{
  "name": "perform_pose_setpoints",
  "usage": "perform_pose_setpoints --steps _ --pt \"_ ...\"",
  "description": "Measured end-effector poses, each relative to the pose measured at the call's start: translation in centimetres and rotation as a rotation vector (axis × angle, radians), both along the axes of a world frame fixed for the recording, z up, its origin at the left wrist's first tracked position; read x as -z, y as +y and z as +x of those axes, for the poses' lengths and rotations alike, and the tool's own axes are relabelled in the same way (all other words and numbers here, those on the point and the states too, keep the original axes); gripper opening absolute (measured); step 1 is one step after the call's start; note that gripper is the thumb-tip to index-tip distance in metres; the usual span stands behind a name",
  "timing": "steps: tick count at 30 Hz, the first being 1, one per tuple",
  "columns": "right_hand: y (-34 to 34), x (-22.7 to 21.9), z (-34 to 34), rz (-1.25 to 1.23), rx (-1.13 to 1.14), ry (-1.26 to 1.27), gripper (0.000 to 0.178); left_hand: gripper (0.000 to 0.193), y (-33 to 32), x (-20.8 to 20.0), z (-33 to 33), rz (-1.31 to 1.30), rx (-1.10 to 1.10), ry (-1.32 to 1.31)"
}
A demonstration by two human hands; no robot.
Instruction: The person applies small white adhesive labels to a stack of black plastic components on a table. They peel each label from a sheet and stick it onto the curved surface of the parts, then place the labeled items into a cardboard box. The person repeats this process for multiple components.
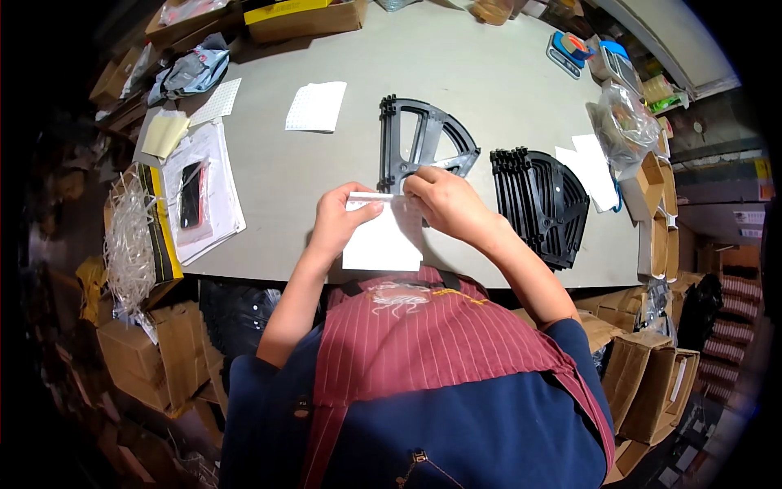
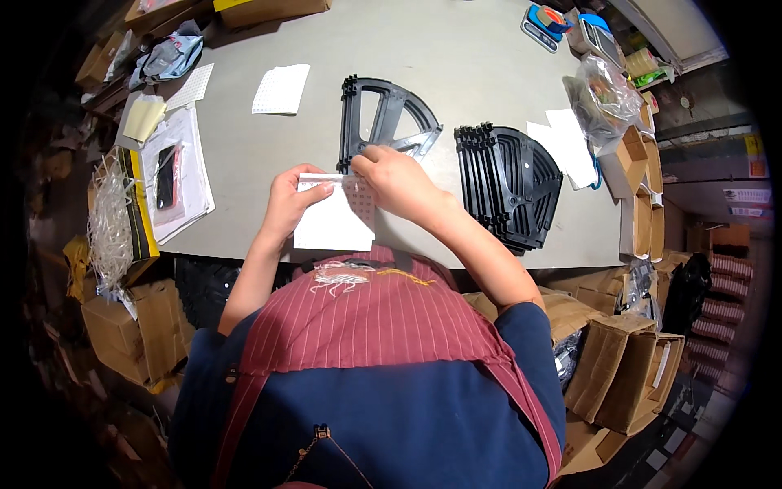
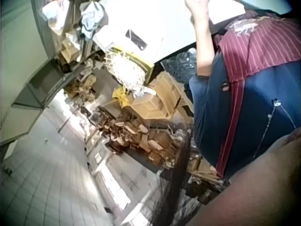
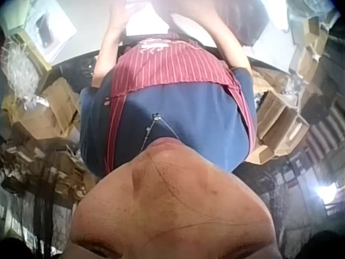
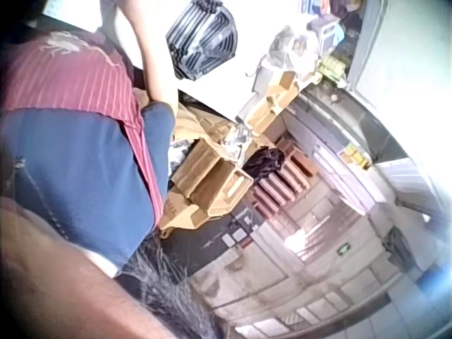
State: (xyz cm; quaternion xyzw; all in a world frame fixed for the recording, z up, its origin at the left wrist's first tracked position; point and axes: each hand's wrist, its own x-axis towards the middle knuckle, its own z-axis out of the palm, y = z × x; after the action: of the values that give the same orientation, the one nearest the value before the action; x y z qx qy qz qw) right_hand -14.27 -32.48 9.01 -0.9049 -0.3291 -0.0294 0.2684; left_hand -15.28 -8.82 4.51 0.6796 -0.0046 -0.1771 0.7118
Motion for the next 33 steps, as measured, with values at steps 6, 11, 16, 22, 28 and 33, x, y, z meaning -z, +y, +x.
perform_pose_setpoints --steps 6,11,16,22,28,33 --pt "1.0 1.3 0.8 -0.009 -0.176 -0.124 0.021 0.021 2.1 2.5 1.0 -0.103 -0.052 0.204" --pt "-0.8 3.4 6.8 0.262 0.225 0.409 0.011 0.025 5.6 5.4 2.1 -0.071 -0.332 0.174" --pt "-5.0 7.1 13.5 0.239 0.469 0.769 0.015 0.033 9.2 9.8 2.4 0.225 -0.463 0.004" --pt "-5.6 9.6 15.4 -0.176 0.51 0.411 0.03 0.037 7.7 9.0 2.5 0.624 -0.49 -0.088" --pt "-4.4 8.6 14.8 -0.395 0.659 0.318 0.062 0.035 6.9 7.8 2.0 0.7 -0.57 -0.124" --pt "-4.3 7.7 13.4 -0.206 0.71 0.585 0.065 0.035 6.9 8.7 2.1 0.673 -0.613 -0.207"
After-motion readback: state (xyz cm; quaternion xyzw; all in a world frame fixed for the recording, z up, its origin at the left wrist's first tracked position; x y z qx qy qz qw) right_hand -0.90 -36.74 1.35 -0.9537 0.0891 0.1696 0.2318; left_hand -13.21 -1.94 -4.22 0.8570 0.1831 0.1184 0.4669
